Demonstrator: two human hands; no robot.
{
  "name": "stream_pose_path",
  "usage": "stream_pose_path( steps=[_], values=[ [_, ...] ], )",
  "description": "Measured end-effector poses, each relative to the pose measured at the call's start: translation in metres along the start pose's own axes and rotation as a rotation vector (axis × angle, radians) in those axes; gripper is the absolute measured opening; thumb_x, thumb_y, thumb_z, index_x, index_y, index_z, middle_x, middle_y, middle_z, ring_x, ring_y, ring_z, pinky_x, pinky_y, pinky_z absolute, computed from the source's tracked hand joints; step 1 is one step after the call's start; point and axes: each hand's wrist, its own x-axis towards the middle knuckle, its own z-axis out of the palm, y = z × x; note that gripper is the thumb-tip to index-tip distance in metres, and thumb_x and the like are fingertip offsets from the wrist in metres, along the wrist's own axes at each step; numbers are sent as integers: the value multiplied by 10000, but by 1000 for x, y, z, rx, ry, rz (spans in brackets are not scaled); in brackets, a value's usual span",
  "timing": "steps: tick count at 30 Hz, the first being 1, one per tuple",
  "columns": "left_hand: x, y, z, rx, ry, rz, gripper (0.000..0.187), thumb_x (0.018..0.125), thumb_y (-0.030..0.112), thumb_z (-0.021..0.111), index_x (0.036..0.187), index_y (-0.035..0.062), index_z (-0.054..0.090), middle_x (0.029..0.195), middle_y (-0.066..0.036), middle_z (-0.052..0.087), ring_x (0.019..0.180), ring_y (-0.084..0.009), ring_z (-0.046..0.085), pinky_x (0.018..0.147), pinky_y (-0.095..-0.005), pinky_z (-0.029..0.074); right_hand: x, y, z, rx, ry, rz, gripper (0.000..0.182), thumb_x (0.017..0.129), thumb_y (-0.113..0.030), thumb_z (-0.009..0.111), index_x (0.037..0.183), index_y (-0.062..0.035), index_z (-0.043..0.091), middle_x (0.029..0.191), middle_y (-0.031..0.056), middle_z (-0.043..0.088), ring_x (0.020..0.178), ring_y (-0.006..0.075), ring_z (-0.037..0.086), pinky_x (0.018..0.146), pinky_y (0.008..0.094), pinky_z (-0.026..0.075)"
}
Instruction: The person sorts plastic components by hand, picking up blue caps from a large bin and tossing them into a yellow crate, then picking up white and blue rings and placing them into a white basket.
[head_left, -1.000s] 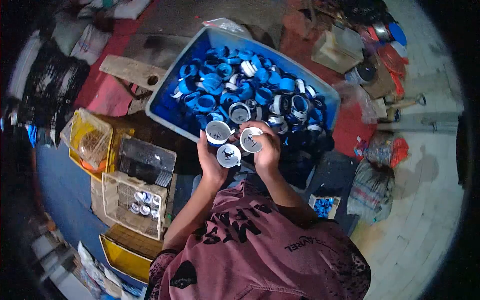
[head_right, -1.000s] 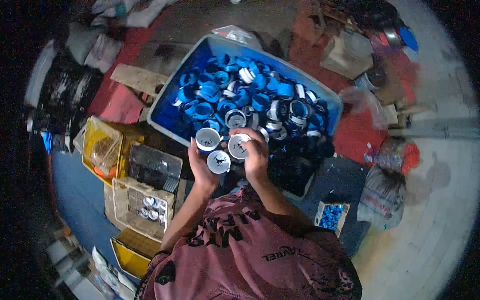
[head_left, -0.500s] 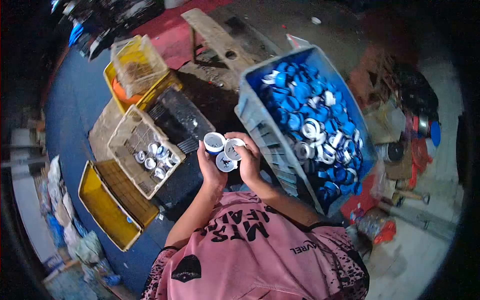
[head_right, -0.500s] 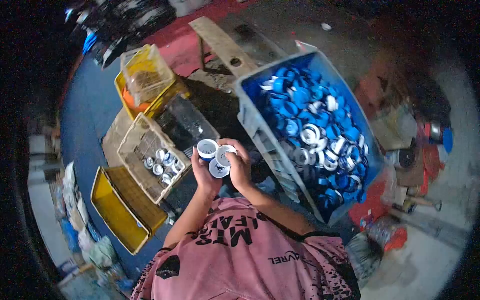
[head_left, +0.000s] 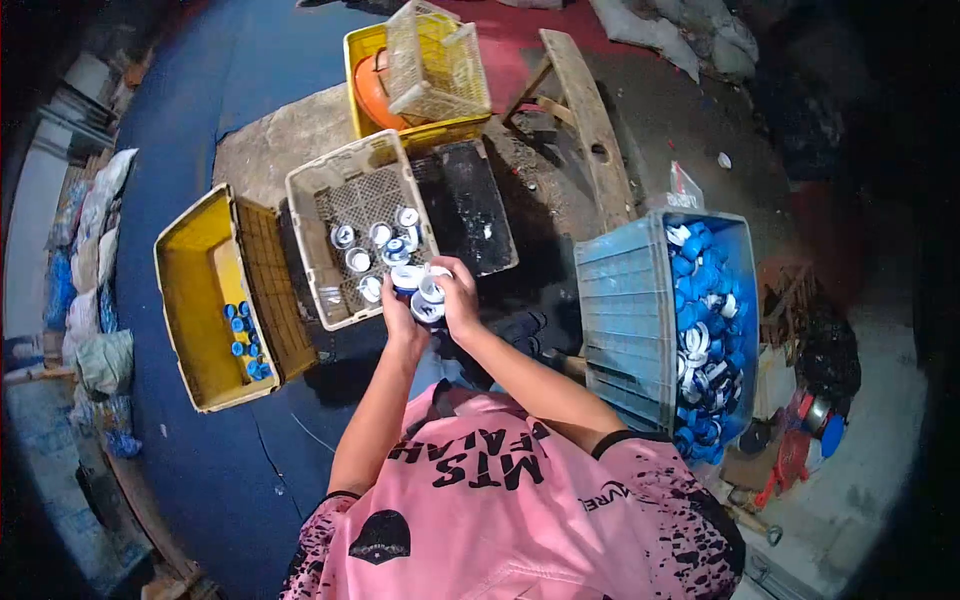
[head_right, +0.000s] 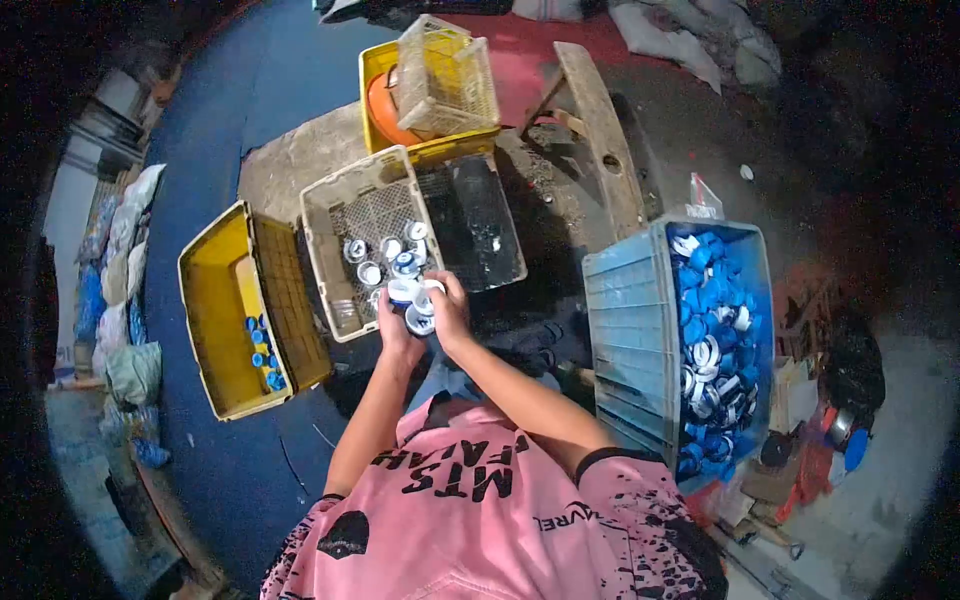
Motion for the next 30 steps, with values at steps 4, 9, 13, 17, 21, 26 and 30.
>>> stream_pose_path(
  steps=[4, 9, 13, 17, 21, 26, 30],
  values=[
    [60, 35, -43, -36, -22, -115, 586, 1035, 573, 298, 1280, 139, 605, 1243, -70, 676, 1142, -262, 647, 1006, -434, 493, 41, 39, 44, -28, 2, 150, 399, 836, -142, 609, 1212, -11, 629, 1138, 114, 652, 1066, 189, 623, 930, 306, 490],
    [83, 73, -44, -140, 35, -319, 757, 1004, 639, 188, 1394, 81, 519, 1341, -134, 618, 1191, -361, 610, 971, -535, 514, 90, 81, 67, 139, 14, 262, 544, 902, -206, 614, 1389, -14, 463, 1198, 126, 615, 1094, 244, 621, 968, 375, 493],
    [117, 84, -60, -83, -48, -196, 761, 993, 629, 154, 1430, 112, 501, 1410, -133, 567, 1312, -368, 518, 1099, -553, 393, 91, 50, 77, 215, -161, 297, 478, 916, -242, 626, 1348, -111, 466, 1085, 46, 608, 987, 171, 620, 841, 314, 481],
    [110, 85, -48, -117, -61, -130, 734, 990, 618, 202, 1444, 99, 454, 1471, -139, 484, 1355, -326, 449, 1147, -580, 290, 77, 31, 79, 148, -214, 271, 679, 914, -326, 639, 1490, -109, 351, 1308, 75, 565, 1239, 189, 524, 1048, 420, 342],
    [88, 66, -43, -104, 96, -172, 1050, 878, 761, 353, 1604, 64, 51, 1654, -206, 117, 1531, -425, 94, 1159, -714, 63, 67, 30, 44, 105, -246, 240, 706, 945, -340, 615, 1545, -103, 326, 1456, 80, 486, 1383, 223, 432, 1113, 440, 304],
    [81, 20, -68, -95, 155, -148, 771, 934, 639, 445, 1413, 36, 413, 1513, -166, 418, 1396, -416, 388, 1118, -607, 344, 8, -24, -29, 40, -114, 206, 451, 972, -281, 588, 1382, -105, 527, 1337, 60, 588, 1255, 194, 551, 993, 387, 452],
    [57, -32, -44, -58, 82, -240, 573, 971, 532, 465, 1285, 54, 500, 1315, -115, 619, 1197, -364, 582, 958, -505, 488, -28, -46, -114, 140, -22, 145, 383, 966, -274, 599, 1299, -85, 577, 1295, 78, 620, 1183, 214, 617, 973, 385, 481]
  ],
)
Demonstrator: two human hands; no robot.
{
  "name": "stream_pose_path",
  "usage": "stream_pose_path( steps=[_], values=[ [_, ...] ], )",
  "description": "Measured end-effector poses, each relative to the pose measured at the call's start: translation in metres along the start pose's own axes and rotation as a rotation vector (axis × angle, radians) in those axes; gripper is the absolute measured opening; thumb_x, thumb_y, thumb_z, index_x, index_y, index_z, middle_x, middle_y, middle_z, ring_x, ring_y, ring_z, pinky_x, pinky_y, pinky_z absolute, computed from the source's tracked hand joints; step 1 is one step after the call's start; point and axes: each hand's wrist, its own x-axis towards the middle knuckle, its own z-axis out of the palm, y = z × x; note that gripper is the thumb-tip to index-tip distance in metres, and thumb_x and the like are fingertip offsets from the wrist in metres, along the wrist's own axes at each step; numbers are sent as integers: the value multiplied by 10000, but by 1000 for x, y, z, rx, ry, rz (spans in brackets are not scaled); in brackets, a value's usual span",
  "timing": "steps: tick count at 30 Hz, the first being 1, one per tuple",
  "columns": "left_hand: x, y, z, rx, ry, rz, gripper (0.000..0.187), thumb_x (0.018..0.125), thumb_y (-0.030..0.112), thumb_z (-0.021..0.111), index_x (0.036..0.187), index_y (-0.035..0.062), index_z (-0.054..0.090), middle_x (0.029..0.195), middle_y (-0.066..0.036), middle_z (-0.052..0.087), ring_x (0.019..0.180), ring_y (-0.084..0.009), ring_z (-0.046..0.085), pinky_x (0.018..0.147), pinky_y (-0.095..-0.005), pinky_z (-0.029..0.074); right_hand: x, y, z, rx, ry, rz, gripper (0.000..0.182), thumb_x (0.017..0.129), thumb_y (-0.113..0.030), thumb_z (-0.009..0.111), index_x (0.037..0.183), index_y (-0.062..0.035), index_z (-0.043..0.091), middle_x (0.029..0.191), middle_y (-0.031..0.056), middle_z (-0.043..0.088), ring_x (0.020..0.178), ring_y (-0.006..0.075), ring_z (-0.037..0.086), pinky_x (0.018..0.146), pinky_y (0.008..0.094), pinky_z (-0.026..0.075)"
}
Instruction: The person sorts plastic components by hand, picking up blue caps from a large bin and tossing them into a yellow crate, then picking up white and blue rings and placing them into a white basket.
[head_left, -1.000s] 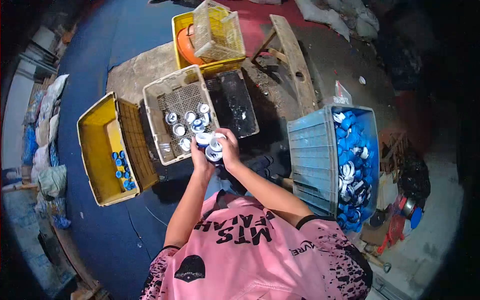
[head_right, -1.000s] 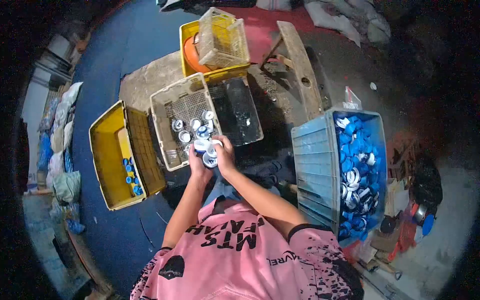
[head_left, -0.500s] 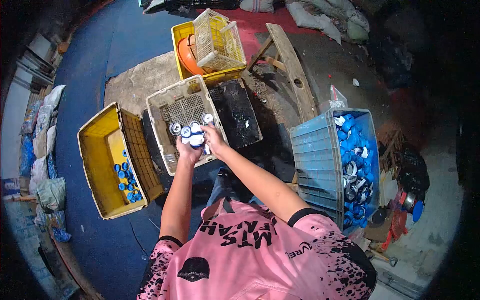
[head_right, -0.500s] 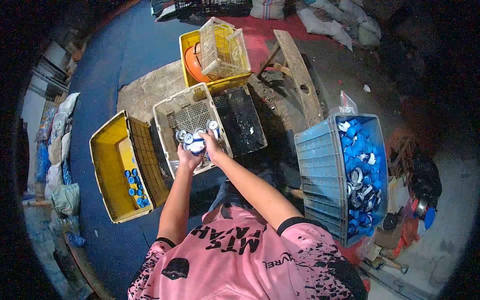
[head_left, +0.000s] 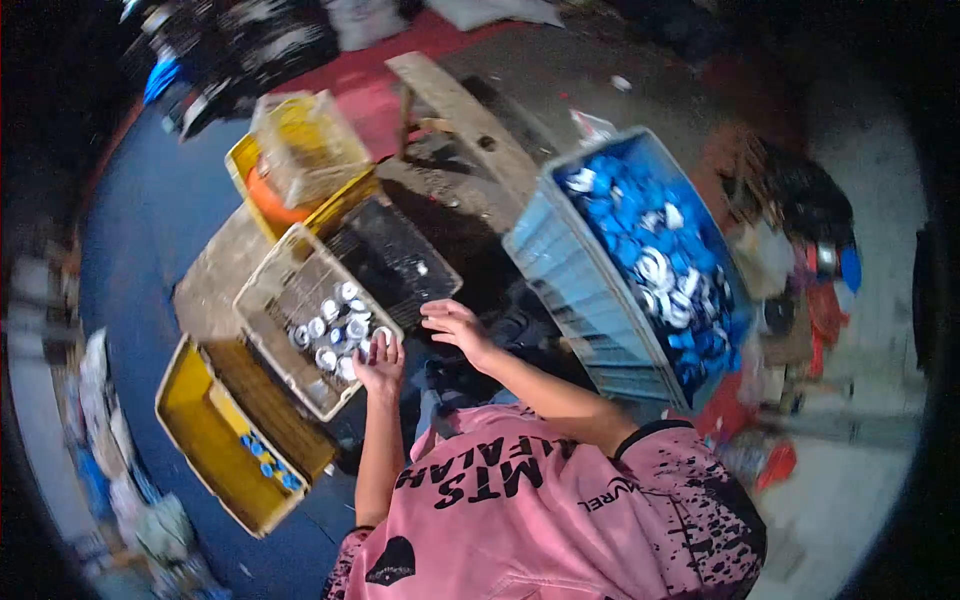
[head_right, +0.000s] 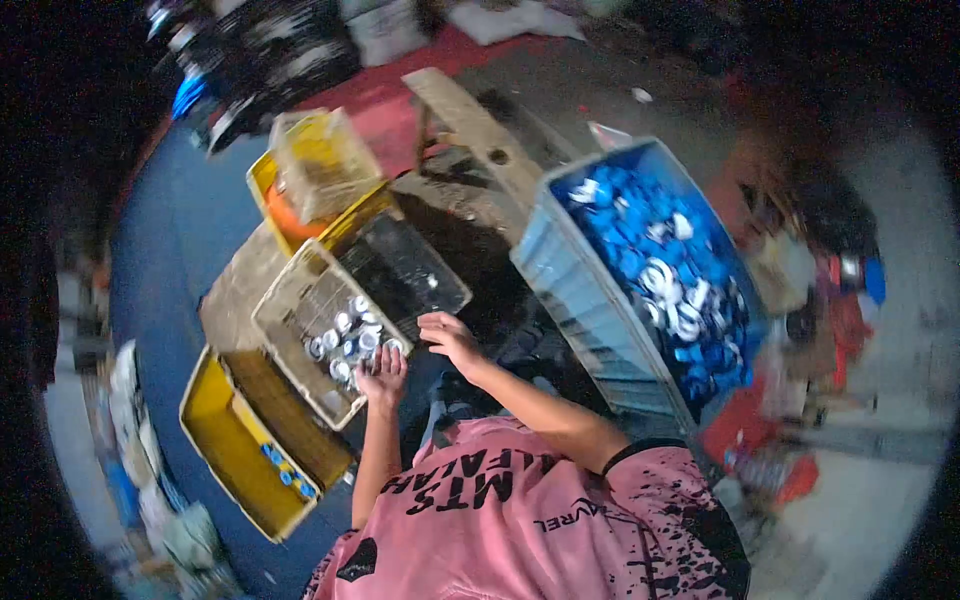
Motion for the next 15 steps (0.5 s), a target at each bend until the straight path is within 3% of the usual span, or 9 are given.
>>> stream_pose_path(
  steps=[6, 7, 9, 11, 13, 15],
  values=[
    [-11, -104, 37, 557, -105, -243, 421, 977, 450, 497, 1202, 109, 600, 1150, -42, 670, 1034, -280, 618, 884, -435, 483, -105, -75, -98, -28, 123, -285, 277, 989, -186, 566, 1230, -55, 602, 1214, 83, 662, 1129, 212, 654, 929, 345, 497],
    [1, -112, 28, 575, -135, -279, 406, 975, 442, 500, 1202, 119, 595, 1146, -35, 668, 1019, -274, 613, 878, -428, 476, -125, -90, -107, -13, 159, -361, 250, 1002, -193, 560, 1207, -61, 617, 1192, 53, 666, 1083, 166, 648, 880, 309, 483],
    [30, -127, 4, 601, -190, -351, 378, 972, 427, 505, 1201, 138, 586, 1138, -21, 665, 990, -260, 602, 864, -416, 461, -161, -115, -135, 46, 203, -426, 246, 997, -166, 567, 1207, -44, 612, 1182, 66, 667, 1087, 172, 644, 900, 316, 485],
    [13, -145, 21, 657, -53, -301, 322, 969, 421, 502, 1105, 151, 612, 1105, -2, 664, 964, -245, 592, 849, -402, 449, -180, -119, -167, 131, 242, -535, 237, 992, -118, 573, 1200, -8, 605, 1161, 93, 668, 1077, 185, 642, 943, 333, 486],
    [11, -160, 33, 632, 34, -261, 323, 971, 414, 500, 1062, 137, 638, 1106, -4, 680, 965, -245, 611, 851, -420, 478, -201, -129, -200, 1, 346, -592, 227, 997, -120, 573, 1184, 3, 611, 1141, 101, 673, 1065, 186, 643, 956, 337, 486],
    [18, -164, 34, 601, -171, -290, 325, 972, 410, 505, 1072, 132, 642, 1077, -12, 696, 960, -254, 629, 839, -431, 500, -217, -131, -228, -97, 470, -613, 208, 1012, -139, 568, 1137, 16, 628, 1089, 104, 681, 1052, 173, 642, 955, 335, 486]
  ],
)
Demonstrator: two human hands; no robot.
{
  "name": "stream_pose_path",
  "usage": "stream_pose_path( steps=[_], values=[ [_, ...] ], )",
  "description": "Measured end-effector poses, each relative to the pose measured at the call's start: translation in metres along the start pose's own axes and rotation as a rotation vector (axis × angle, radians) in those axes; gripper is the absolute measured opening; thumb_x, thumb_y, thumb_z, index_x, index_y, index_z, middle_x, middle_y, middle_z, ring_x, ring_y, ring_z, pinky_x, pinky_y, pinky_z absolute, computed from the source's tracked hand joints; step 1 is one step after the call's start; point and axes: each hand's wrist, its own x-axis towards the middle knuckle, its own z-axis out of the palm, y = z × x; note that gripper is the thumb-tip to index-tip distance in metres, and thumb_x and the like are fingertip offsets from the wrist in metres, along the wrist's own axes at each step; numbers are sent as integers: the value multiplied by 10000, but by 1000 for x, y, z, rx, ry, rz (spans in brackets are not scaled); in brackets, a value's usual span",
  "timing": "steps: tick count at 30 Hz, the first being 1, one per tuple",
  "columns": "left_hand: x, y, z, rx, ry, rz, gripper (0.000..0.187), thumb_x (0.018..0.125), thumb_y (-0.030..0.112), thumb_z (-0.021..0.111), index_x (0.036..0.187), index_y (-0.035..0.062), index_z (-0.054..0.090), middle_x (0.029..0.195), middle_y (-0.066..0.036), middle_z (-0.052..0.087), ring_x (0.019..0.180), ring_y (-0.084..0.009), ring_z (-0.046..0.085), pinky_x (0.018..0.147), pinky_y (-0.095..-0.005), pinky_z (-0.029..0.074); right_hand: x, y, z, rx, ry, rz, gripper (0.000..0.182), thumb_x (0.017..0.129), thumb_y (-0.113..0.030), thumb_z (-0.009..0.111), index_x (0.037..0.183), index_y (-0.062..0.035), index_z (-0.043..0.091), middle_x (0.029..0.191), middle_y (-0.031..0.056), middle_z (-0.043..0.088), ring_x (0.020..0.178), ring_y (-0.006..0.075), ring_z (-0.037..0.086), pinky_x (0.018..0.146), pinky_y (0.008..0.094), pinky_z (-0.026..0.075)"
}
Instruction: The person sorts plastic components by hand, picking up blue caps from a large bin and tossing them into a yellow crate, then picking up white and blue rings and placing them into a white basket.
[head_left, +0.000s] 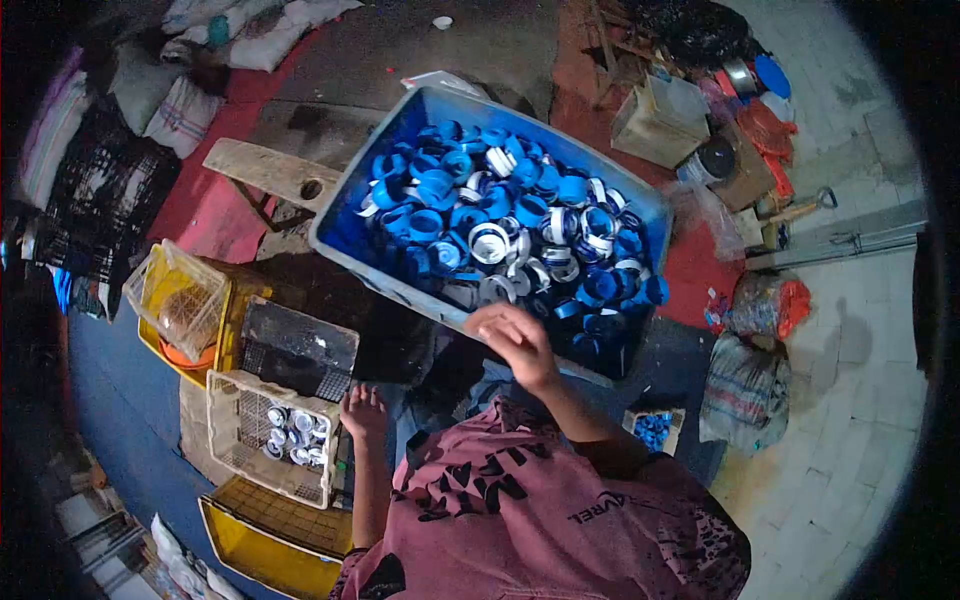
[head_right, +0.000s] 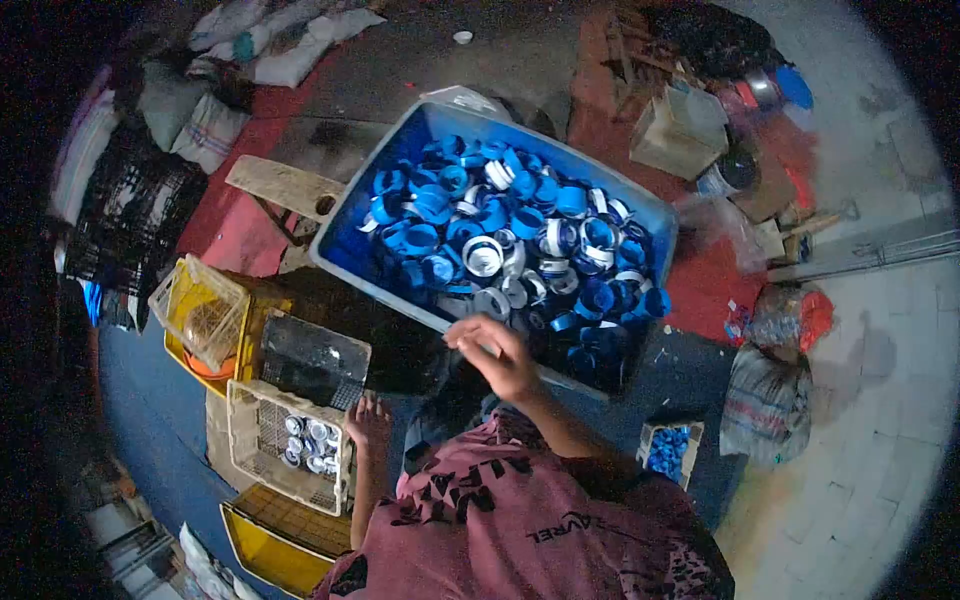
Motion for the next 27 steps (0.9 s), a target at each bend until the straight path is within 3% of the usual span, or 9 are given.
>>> stream_pose_path(
  steps=[1, 4, 5, 6, 8, 12, 19, 25, 27],
  values=[
    [8, 0, -10, -7, -99, 18, 326, 973, 407, 508, 1077, 130, 644, 1063, -16, 704, 957, -258, 638, 832, -436, 510, 4, 4, -15, -19, 77, -17, 192, 1015, -147, 570, 1111, 7, 636, 1052, 102, 683, 1016, 170, 657, 912, 322, 506],
    [22, 3, -32, 72, 83, 119, 329, 1004, 369, 461, 988, 110, 664, 947, -52, 712, 893, -273, 660, 794, -431, 536, 24, 12, -56, -234, 210, -67, 174, 997, -129, 595, 1107, 1, 631, 1030, 94, 682, 892, 172, 677, 752, 274, 525],
    [14, 10, -37, 127, 150, 144, 337, 1010, 358, 449, 966, 103, 664, 924, -63, 707, 867, -277, 660, 790, -432, 539, 32, 13, -65, -368, 286, -67, 188, 949, -120, 642, 1098, -5, 629, 1008, 105, 680, 873, 219, 679, 752, 314, 520],
    [37, 14, -104, 250, 136, 225, 334, 1017, 345, 446, 1007, 79, 647, 927, -82, 683, 799, -266, 657, 815, -467, 537, 39, 25, -78, -503, 316, -117, 209, 919, -124, 667, 1094, -15, 633, 1011, 117, 678, 890, 254, 676, 771, 349, 519],
    [-6, 21, -112, 329, 344, 230, 330, 1016, 348, 450, 1015, 78, 640, 932, -81, 679, 795, -264, 654, 807, -465, 537, 46, 31, -96, -692, 368, -127, 261, 854, -146, 722, 1073, -31, 640, 1041, 151, 671, 977, 343, 650, 854, 423, 500],
    [-48, 20, -121, 414, 562, 223, 324, 1016, 353, 459, 1032, 76, 627, 940, -80, 671, 787, -261, 649, 790, -462, 538, 54, 17, -122, -879, 463, -124, 263, 834, -135, 730, 1062, -35, 645, 1050, 149, 669, 1033, 344, 635, 904, 419, 485],
    [-65, 12, -118, 460, 650, 233, 319, 1016, 361, 474, 1060, 73, 603, 956, -78, 656, 773, -255, 640, 760, -457, 540, 59, -8, -155, -763, 511, 11, 265, 868, -142, 717, 1107, -43, 658, 1080, 147, 670, 1046, 322, 640, 933, 423, 482],
    [-71, 11, -104, 475, 667, 269, 320, 1015, 369, 487, 1084, 71, 583, 969, -76, 643, 761, -249, 633, 735, -453, 542, 81, 8, -168, -987, 516, -147, 260, 836, -129, 720, 1078, -45, 674, 1040, 141, 684, 1080, 329, 624, 950, 441, 479],
    [-76, 9, -99, 482, 682, 287, 322, 1015, 371, 492, 1093, 70, 577, 974, -76, 638, 757, -247, 630, 726, -452, 542, 94, 13, -164, -1033, 438, -194, 297, 818, -124, 734, 1108, -85, 689, 1146, 119, 653, 1123, 330, 586, 939, 443, 477]
  ],
)
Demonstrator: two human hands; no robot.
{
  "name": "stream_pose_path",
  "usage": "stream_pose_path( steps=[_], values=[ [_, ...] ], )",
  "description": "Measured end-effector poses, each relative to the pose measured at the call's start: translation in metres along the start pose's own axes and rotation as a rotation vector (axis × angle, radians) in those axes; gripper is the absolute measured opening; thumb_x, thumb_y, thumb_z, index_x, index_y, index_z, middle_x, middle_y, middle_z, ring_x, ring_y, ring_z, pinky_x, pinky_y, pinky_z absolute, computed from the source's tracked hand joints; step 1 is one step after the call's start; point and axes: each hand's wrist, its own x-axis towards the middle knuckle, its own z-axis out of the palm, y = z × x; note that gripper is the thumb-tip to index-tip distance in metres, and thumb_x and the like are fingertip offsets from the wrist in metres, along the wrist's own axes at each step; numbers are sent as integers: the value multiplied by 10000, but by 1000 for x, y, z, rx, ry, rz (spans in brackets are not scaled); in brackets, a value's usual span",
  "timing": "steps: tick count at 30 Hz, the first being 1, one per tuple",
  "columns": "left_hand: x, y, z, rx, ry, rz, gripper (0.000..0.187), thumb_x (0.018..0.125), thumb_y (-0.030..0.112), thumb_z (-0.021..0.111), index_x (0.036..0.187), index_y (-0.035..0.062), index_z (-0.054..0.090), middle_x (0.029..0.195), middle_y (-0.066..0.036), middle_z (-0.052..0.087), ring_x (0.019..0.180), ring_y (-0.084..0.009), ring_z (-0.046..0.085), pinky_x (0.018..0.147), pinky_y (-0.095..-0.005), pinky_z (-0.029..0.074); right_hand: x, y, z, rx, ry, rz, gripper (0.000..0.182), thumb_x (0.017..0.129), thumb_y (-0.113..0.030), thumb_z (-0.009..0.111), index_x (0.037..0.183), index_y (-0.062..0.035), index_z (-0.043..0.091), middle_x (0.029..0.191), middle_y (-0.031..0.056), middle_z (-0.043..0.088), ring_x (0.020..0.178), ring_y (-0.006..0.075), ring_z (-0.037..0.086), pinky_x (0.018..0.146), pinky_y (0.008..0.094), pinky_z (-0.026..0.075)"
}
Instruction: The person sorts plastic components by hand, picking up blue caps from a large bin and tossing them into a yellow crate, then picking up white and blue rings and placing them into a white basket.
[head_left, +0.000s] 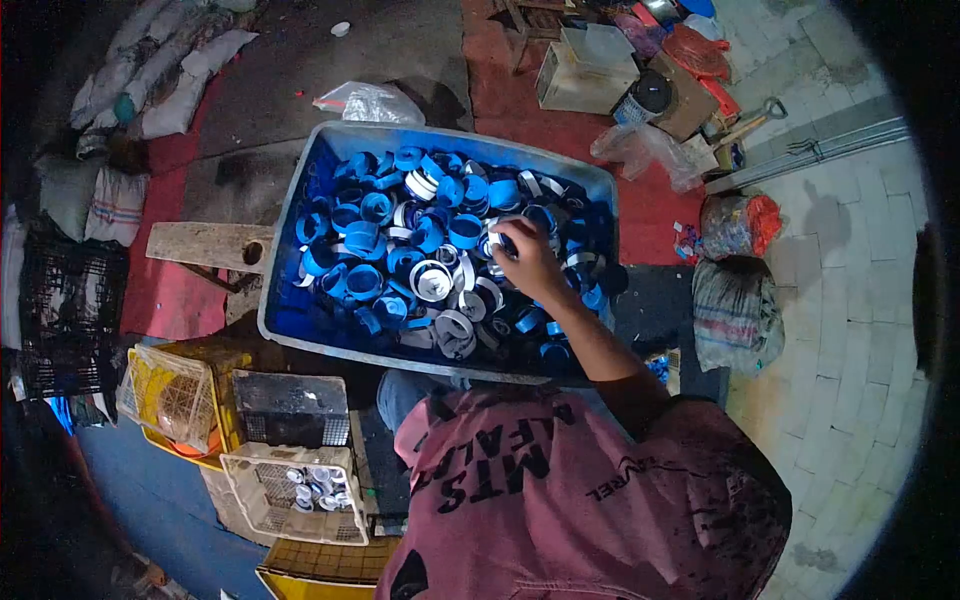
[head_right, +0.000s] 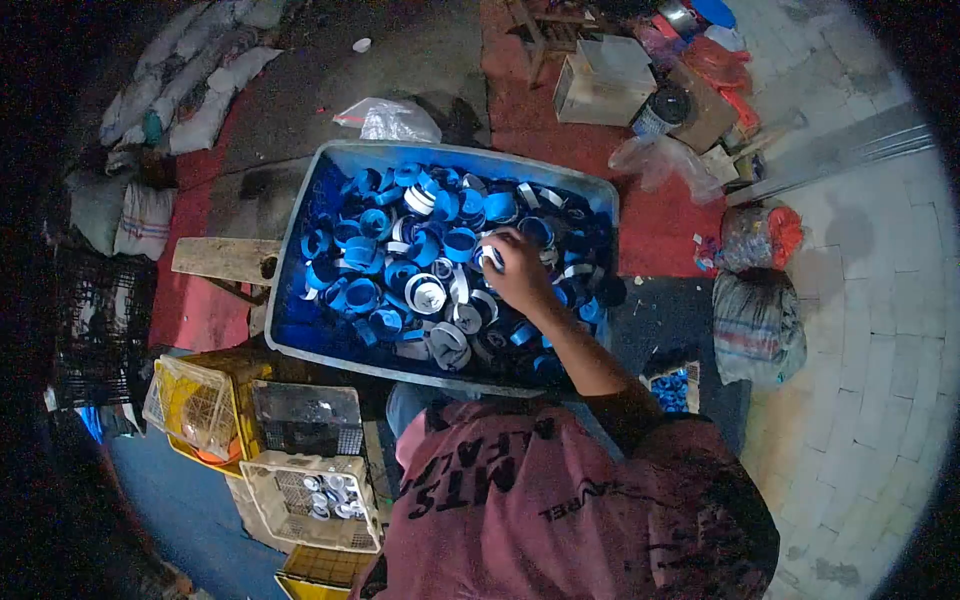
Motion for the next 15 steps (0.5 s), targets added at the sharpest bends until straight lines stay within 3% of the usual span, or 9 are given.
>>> stream_pose_path(
  steps=[2, 3, 6, 8, 10, 12, 13, 15],
  values=[
    [-8, 6, 6, -1, 7, 33, 324, 1015, 374, 496, 1101, 70, 570, 978, -75, 634, 753, -246, 628, 718, -450, 543, 11, -7, 14, -230, 17, -161, 335, 809, -132, 751, 1139, -118, 691, 1213, 97, 620, 1137, 323, 568, 911, 452, 475],
    [-17, 10, 9, -10, 19, 58, 326, 1015, 375, 498, 1105, 69, 567, 980, -75, 632, 751, -245, 627, 714, -450, 543, 14, -8, 25, -310, -22, -138, 370, 777, -185, 785, 1136, -142, 703, 1282, 64, 583, 1199, 305, 508, 906, 485, 451],
    [-57, 39, 50, -5, 27, 158, 331, 1015, 378, 505, 1117, 68, 557, 987, -74, 626, 745, -242, 623, 701, -448, 544, 17, 7, 56, -363, -26, -129, 366, 732, -243, 823, 1068, -151, 712, 1233, 36, 580, 1229, 296, 460, 878, 550, 412],
    [-85, 69, 97, -26, -49, 236, 335, 1015, 381, 509, 1125, 67, 550, 991, -73, 621, 741, -240, 620, 693, -446, 545, 16, 7, 56, -338, -33, -119, 318, 722, -220, 829, 992, -123, 691, 1163, 42, 593, 1183, 305, 487, 870, 525, 415],
    [-32, 85, 126, -164, -476, 143, 267, 1008, 326, 600, 1128, 117, 484, 1030, -94, 562, 901, -215, 597, 628, -378, 543, 26, 5, 56, -253, 6, -119, 292, 703, -192, 831, 923, -98, 663, 1092, 56, 596, 1103, 315, 512, 834, 507, 413],
    [-137, 131, 198, -193, -587, 391, 236, 1041, 341, 541, 1151, 135, 506, 1096, -129, 654, 821, -250, 660, 627, -401, 559, 24, 0, 51, -115, 51, -110, 288, 676, -157, 828, 863, -75, 626, 1021, 78, 588, 987, 325, 536, 771, 496, 407],
    [-162, 141, 217, -197, -684, 386, 229, 1046, 343, 534, 1140, 139, 490, 1090, -154, 667, 815, -253, 675, 629, -404, 569, 23, -6, 43, -44, 66, -104, 295, 679, -126, 831, 859, -45, 613, 906, 104, 616, 848, 322, 595, 724, 454, 448],
    [-202, 159, 246, -183, -881, 408, 232, 1055, 355, 514, 1121, 138, 463, 1067, -191, 687, 783, -268, 698, 631, -412, 583, 14, -12, 37, 85, 40, -57, 297, 695, -127, 831, 866, -28, 609, 863, 116, 627, 793, 322, 623, 696, 434, 473]
  ],
)
